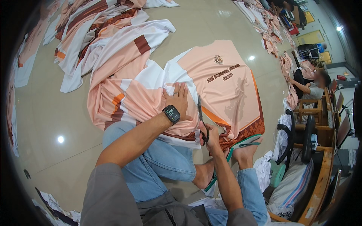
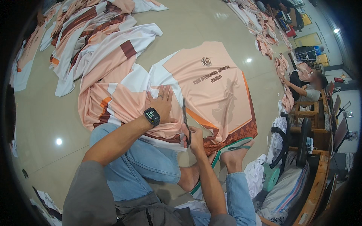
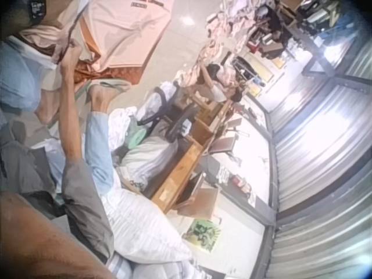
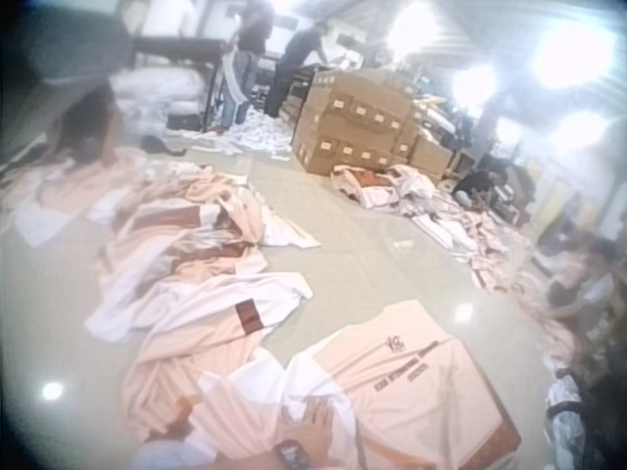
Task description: The person sits on the floor and uses scissors to cut a peach-colored t-shirt along its seams and edges. The person repeatedly repositions the garment and cuts away sections, leaving cut pieces on the floor.
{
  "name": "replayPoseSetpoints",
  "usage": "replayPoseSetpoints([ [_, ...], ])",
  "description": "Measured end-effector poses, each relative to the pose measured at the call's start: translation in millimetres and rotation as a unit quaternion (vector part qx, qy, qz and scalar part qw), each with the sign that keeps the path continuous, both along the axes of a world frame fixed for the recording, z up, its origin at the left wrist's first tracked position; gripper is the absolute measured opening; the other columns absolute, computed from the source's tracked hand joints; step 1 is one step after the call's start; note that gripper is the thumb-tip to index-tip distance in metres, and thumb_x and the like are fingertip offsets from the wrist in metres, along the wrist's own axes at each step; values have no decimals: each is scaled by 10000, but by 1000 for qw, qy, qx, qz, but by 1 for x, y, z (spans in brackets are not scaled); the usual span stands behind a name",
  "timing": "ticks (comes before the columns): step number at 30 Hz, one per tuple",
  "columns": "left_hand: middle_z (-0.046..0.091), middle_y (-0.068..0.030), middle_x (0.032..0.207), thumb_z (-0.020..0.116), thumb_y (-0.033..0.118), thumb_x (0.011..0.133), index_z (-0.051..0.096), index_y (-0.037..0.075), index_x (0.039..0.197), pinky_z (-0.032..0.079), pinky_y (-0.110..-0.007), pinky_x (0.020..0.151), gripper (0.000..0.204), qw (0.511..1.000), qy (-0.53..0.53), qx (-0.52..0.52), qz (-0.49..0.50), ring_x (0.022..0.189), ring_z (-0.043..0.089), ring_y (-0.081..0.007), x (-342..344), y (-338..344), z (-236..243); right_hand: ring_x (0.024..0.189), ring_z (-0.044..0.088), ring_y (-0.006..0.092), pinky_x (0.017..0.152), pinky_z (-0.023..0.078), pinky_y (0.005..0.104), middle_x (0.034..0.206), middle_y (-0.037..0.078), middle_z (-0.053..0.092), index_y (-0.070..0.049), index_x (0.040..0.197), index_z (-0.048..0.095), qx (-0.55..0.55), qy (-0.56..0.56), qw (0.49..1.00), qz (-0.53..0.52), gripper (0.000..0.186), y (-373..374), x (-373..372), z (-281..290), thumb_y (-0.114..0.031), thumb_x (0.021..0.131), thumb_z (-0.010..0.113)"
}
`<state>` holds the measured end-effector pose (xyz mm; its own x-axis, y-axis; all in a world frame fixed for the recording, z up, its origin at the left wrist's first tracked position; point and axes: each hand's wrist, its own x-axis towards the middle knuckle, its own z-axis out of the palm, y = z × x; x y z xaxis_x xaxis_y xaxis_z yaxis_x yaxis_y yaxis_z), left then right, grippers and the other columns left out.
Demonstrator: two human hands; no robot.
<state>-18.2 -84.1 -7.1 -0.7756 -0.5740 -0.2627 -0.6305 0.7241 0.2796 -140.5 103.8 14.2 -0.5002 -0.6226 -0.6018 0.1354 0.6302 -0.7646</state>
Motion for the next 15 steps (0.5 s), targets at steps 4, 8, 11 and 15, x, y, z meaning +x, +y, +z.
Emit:
replayPoseSetpoints([
  [4,137,-214,1741,797,760,684,223,-53,1628,257,-833,1107,1371,1000,-3,-2,-6,1609,140,-400,2,-1,5,381,498,104,353,378,252,562,14,555,25,939,664,-4,-22,1000,7,611,-2,-13,3,-583,947,728],
  [8,148,-220,1737,797,756,687,219,-56,1626,261,-830,1109,1369,1000,-6,-8,-4,1606,148,-404,1,0,4,381,498,105,358,378,253,560,11,549,25,940,669,6,-11,999,31,617,-6,-19,7,-587,930,747],
  [11,146,-223,1737,797,751,693,216,-60,1625,262,-829,1108,1366,1000,-12,-5,-7,1606,149,-404,2,-1,5,385,508,107,358,384,260,562,10,553,28,908,665,18,-16,999,33,619,-10,-23,11,-578,896,791],
  [15,146,-226,1736,796,758,687,218,-59,1625,264,-829,1106,1372,1000,-9,-7,-7,1605,146,-412,2,-1,4,387,511,108,361,390,263,567,12,558,34,914,664,25,-10,999,47,606,-11,-29,11,-556,895,803],
])
